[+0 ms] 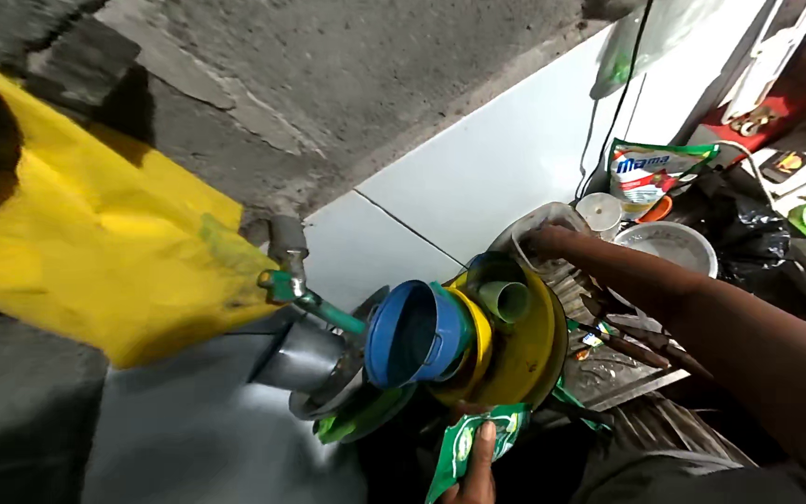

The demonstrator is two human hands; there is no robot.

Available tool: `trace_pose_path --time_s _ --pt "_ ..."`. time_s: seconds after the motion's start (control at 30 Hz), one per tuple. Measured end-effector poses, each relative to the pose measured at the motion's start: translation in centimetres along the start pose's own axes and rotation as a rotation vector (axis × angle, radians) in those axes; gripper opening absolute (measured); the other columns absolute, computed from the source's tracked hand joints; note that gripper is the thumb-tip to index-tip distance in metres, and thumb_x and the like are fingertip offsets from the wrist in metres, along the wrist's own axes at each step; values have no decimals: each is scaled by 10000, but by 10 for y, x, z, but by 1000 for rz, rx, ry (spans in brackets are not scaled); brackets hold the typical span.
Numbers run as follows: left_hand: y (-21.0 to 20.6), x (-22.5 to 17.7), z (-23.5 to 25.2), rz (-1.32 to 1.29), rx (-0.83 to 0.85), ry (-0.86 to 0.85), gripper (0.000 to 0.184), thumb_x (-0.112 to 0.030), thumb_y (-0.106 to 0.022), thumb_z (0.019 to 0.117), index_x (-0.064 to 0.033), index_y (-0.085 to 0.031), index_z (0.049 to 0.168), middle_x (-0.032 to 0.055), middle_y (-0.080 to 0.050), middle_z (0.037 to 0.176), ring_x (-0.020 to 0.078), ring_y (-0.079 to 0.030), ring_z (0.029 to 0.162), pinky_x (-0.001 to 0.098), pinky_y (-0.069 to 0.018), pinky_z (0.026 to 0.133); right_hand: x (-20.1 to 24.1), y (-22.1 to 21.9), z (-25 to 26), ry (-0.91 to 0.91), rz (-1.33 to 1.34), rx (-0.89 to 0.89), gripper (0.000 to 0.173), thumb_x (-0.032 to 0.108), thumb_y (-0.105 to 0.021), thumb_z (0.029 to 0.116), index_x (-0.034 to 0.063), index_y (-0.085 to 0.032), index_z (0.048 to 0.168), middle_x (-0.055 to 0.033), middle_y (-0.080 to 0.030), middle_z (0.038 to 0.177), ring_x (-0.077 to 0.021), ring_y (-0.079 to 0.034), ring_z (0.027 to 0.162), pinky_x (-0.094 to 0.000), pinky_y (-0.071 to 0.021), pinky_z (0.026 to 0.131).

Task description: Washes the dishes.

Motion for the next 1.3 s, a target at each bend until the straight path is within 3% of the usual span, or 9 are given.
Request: trace_pose_path --time_s 0.1,0.23,0.4,0.47,0.53,0.67,0.83,1.0,1.3 --pt "8 3 2 28 40 -33 225 -186 -672 981 -204 -730 1197 -58 -752 1102 45 -704 1013 224 -574 921 -12 -8 7 2 -95 1 329 175 -716 945 31 -679 1238 -256 -664 1239 -472 -635 1160 -686 -506 941" --pt "6 12 11 13 80 -53 227 -203 -658 993 -216 -720 1211 -65 -747 1114 40 -700 1019 223 -573 924 -24 28 -28 151 38 -131 352 185 -753 918 -10 -684 1202 -252 -679 1188 -439 -636 1157 -641 -467 1019" --pt "-14 37 40 61 208 -12 200 -250 -669 984 -218 -715 1176 -95 -723 1092 18 -676 999 212 -568 900 -36 68 -79 285 262 -251 316 192 -752 940 -9 -694 1177 -221 -722 1053 -384 -700 1000 -599 -515 957" --pt "-31 53 63 121 283 0 296 -183 -667 965 -67 -679 1237 17 -691 1243 94 -648 1132 279 -544 984 -31 80 -95 314 282 -253 305 212 -720 968 1 -693 1188 -199 -729 1021 -350 -706 964 -576 -521 942" --pt "-52 68 91 245 388 53 462 -148 -645 938 69 -581 1341 159 -501 1506 154 -514 1357 318 -448 1125 -26 88 -107 363 327 -257 280 185 -692 988 1 -684 1199 -172 -724 979 -295 -703 899 -525 -543 897" --pt "-97 96 143 437 537 186 278 -198 -694 945 -42 -720 1174 130 -275 1655 141 -404 1439 325 -378 1167 -18 103 -126 495 420 -215 249 131 -660 1004 18 -665 1226 -125 -727 969 -189 -706 852 -416 -580 857" --pt "-136 104 172 470 641 251 236 -119 -717 935 8 -715 1133 184 -542 1416 143 -587 1216 295 -485 1048 -13 118 -141 624 340 -211 267 108 -639 1013 -2 -654 1256 -149 -716 1048 -211 -699 904 -409 -570 888" --pt "-144 117 173 644 582 298 363 -199 -709 962 27 -652 1241 207 -625 1287 214 -611 1191 363 -480 1060 -10 130 -148 646 315 -437 241 43 -634 995 -33 -671 1220 -197 -693 1154 -288 -691 1030 -446 -549 962" --pt "-142 132 172 716 380 346 311 -181 -677 977 24 -672 1212 177 -685 1176 207 -644 1123 381 -499 1015 9 166 -177 800 338 -889 289 98 -630 1004 -43 -641 1255 -183 -673 1165 -198 -689 1005 -336 -579 920"
Point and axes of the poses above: each hand's wrist, its own z-axis towards the middle knuckle, its own y-axis out of the back of the hand, x = y × z, the point moved 1 cm from there along z, towards the middle knuckle
